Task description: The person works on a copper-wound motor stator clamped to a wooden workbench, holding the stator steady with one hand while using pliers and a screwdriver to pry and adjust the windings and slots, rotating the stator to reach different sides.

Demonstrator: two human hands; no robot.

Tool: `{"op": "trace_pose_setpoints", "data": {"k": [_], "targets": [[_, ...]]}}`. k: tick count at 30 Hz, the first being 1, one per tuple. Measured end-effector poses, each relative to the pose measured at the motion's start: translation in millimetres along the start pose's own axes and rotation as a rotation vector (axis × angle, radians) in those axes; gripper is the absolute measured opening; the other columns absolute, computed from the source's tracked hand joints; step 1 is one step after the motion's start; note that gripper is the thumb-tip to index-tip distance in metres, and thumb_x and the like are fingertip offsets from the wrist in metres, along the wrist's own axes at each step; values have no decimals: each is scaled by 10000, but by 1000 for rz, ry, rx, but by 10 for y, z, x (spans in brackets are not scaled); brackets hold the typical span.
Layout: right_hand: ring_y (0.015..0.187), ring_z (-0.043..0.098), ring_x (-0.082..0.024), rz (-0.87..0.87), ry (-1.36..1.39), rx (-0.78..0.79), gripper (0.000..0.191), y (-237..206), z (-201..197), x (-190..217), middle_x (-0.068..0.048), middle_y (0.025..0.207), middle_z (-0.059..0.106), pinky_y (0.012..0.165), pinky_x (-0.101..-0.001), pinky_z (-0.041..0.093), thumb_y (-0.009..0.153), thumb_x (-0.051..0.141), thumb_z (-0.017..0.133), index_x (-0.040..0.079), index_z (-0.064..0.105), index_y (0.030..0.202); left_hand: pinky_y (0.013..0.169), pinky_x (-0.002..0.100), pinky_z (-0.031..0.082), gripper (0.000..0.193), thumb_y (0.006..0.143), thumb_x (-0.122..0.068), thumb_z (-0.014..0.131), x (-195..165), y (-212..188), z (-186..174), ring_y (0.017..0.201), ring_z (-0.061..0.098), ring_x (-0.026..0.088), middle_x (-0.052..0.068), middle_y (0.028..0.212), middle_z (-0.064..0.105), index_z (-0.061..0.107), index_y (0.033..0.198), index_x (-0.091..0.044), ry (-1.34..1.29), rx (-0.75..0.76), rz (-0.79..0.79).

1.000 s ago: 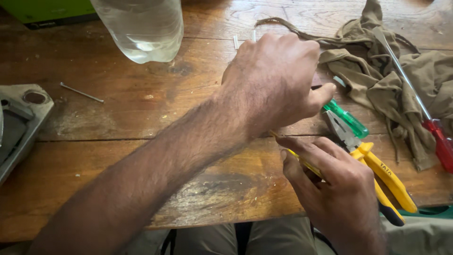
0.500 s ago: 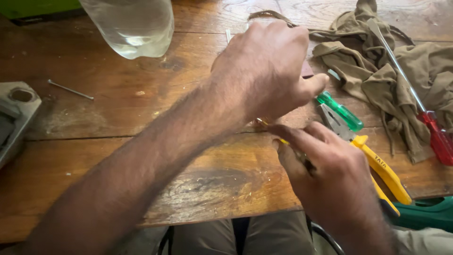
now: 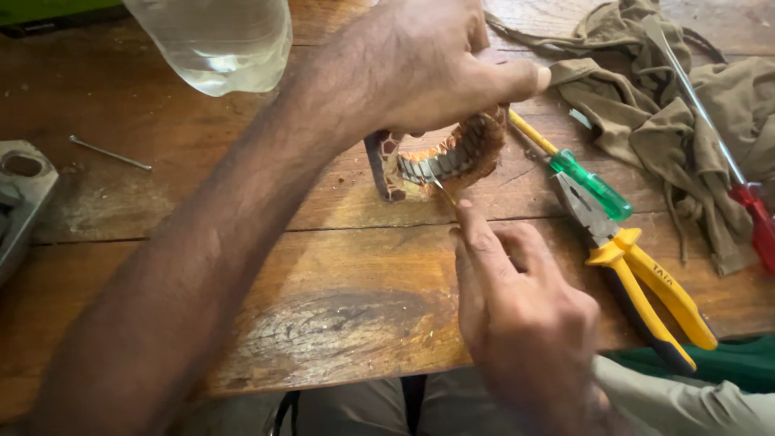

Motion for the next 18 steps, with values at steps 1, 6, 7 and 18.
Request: {"op": "trace_pose_setpoints", "data": {"k": [1, 6, 7, 18], "targets": [[727, 700, -258, -1, 1, -10, 384, 9, -16, 10, -161, 958, 698, 618, -370, 567, 925, 76, 717, -3, 699, 1300, 337, 378, 373, 555, 897, -567, 643, -15, -9, -10, 375, 501, 134, 35, 425, 521, 715, 630, -85, -18, -19, 20], [709, 699, -301, 42, 111, 128, 320, 165, -69, -82, -151, 895, 701, 591, -403, 557, 926, 111, 687, 36, 720, 1235, 376, 385, 467, 513, 822, -537, 696, -114, -40, -76, 387, 567, 151, 68, 438, 579, 727, 641, -58, -46, -122, 54], [696, 694, -322, 58, 124, 173, 307, 202, -66, -116, -152, 876, 703, 576, -421, 548, 916, 120, 680, 50, 733, 1211, 405, 379, 473, 529, 827, -549, 708, -139, -51, -89, 402, 570, 152, 82, 453, 580, 728, 649, -50, -24, -138, 65], [700, 683, -292, 7, -28, 12, 367, -9, 79, 67, -177, 1009, 688, 597, -385, 562, 972, 86, 657, -4, 661, 1329, 391, 414, 430, 498, 893, -526, 661, -83, -38, -53, 406, 534, 176, 54, 484, 584, 731, 716, -66, -63, -100, 55]]}}
Point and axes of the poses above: each hand's wrist, its own y-axis towards the middle knuckle, its own z-axis out of the palm, x = y × z, the point moved 9 cm from there along y, towards the middle knuckle
